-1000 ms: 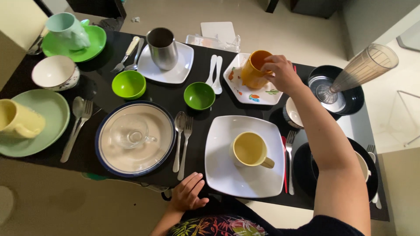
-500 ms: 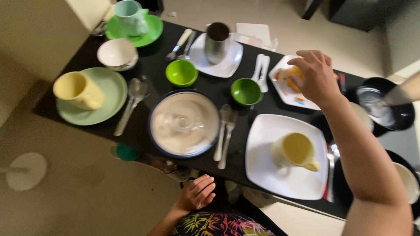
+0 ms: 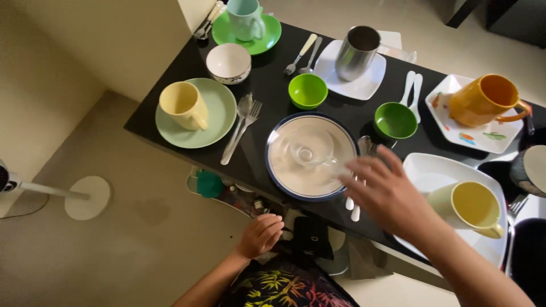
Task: Arranging various dishes, mugs, and cutlery on a dining table.
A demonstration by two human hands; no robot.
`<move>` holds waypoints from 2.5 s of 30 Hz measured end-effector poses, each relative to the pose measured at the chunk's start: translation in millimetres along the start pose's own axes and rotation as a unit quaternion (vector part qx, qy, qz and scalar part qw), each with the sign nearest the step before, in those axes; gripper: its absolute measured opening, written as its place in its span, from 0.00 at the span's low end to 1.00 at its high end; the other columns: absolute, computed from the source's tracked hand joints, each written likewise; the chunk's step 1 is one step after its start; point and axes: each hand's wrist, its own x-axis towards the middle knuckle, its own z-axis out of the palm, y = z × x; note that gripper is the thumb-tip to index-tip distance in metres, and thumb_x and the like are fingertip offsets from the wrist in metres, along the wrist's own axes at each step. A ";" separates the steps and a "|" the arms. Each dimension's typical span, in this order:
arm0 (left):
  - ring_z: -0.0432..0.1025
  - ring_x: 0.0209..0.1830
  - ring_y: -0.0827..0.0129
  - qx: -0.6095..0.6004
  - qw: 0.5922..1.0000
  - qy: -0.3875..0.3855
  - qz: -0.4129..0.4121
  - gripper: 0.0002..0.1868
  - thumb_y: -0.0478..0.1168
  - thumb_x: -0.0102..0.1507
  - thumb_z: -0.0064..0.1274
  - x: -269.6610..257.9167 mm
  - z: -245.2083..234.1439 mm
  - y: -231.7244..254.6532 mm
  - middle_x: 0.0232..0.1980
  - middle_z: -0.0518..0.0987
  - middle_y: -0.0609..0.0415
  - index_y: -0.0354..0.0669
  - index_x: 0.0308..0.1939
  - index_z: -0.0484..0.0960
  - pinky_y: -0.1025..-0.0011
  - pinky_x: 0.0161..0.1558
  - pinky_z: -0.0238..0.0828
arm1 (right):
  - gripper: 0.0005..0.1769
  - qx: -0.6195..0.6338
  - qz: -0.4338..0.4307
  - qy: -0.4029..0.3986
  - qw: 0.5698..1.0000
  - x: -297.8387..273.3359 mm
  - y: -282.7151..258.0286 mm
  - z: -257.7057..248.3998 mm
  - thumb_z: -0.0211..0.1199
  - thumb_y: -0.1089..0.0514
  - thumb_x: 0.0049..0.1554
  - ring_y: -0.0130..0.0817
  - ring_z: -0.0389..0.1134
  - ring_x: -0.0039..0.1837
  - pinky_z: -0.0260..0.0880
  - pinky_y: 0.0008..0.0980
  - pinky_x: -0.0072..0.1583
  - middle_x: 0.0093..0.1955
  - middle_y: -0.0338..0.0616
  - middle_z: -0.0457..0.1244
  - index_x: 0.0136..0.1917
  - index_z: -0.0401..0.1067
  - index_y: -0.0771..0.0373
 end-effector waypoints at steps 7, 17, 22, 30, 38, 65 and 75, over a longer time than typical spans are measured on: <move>0.69 0.42 0.65 -0.037 0.999 0.001 -0.015 0.11 0.32 0.54 0.50 0.6 -8.8 14.6 0.43 0.74 0.55 0.39 0.40 0.72 0.73 0.44 0.68 | 0.17 0.070 -0.014 -0.109 0.991 -23.9 -48.0 -5.2 0.57 0.53 0.47 0.38 0.63 0.53 0.63 0.38 0.55 0.53 0.43 0.62 0.49 0.67 0.60; 0.69 0.38 0.64 -0.126 0.991 -0.038 -0.011 0.08 0.31 0.54 0.51 -34.8 -7.0 67.2 0.40 0.74 0.54 0.39 0.37 0.73 0.72 0.42 0.67 | 0.17 0.128 0.009 -0.148 0.981 -73.1 -101.7 -25.6 0.57 0.55 0.45 0.33 0.63 0.49 0.62 0.32 0.50 0.50 0.38 0.61 0.49 0.65 0.60; 0.69 0.34 0.67 -0.110 0.993 -0.043 -0.011 0.07 0.31 0.53 0.52 -47.3 -20.1 106.5 0.36 0.74 0.57 0.40 0.34 0.74 0.74 0.37 0.67 | 0.20 0.161 0.042 -0.192 0.967 -115.2 -122.1 -20.1 0.58 0.56 0.43 0.34 0.63 0.51 0.60 0.33 0.52 0.51 0.39 0.61 0.51 0.65 0.59; 0.66 0.29 0.71 -0.071 0.996 -0.056 -0.015 0.03 0.36 0.58 0.49 -115.7 -18.8 108.4 0.32 0.74 0.58 0.41 0.33 0.74 0.76 0.31 0.62 | 0.22 0.183 0.071 -0.235 0.952 -132.9 -150.7 -3.0 0.59 0.56 0.43 0.35 0.63 0.52 0.60 0.34 0.53 0.50 0.38 0.61 0.52 0.65 0.57; 0.69 0.30 0.71 0.018 0.993 0.034 -0.108 0.03 0.35 0.54 0.51 -117.1 -62.0 75.7 0.29 0.77 0.56 0.40 0.29 0.77 0.78 0.34 0.68 | 0.24 0.228 0.114 -0.208 0.944 -106.5 -161.1 -0.9 0.62 0.56 0.40 0.35 0.65 0.47 0.63 0.32 0.50 0.48 0.37 0.63 0.52 0.66 0.57; 0.62 0.51 0.40 0.003 0.993 -0.025 -0.117 0.17 0.37 0.62 0.44 167.5 -211.9 -392.6 0.51 0.68 0.32 0.32 0.53 0.68 0.51 0.52 0.57 | 0.17 0.142 0.397 -0.066 0.905 294.2 72.2 201.4 0.60 0.54 0.52 0.43 0.68 0.44 0.66 0.37 0.46 0.40 0.49 0.66 0.52 0.71 0.65; 0.55 0.61 0.43 0.021 0.967 -0.204 -0.149 0.26 0.38 0.60 0.46 200.3 -123.2 -492.7 0.62 0.58 0.34 0.44 0.61 0.60 0.55 0.60 0.54 | 0.36 0.390 0.615 0.053 0.684 339.5 125.9 314.6 0.58 0.60 0.50 0.43 0.68 0.29 0.74 0.34 0.32 0.33 0.63 0.62 0.66 0.45 0.74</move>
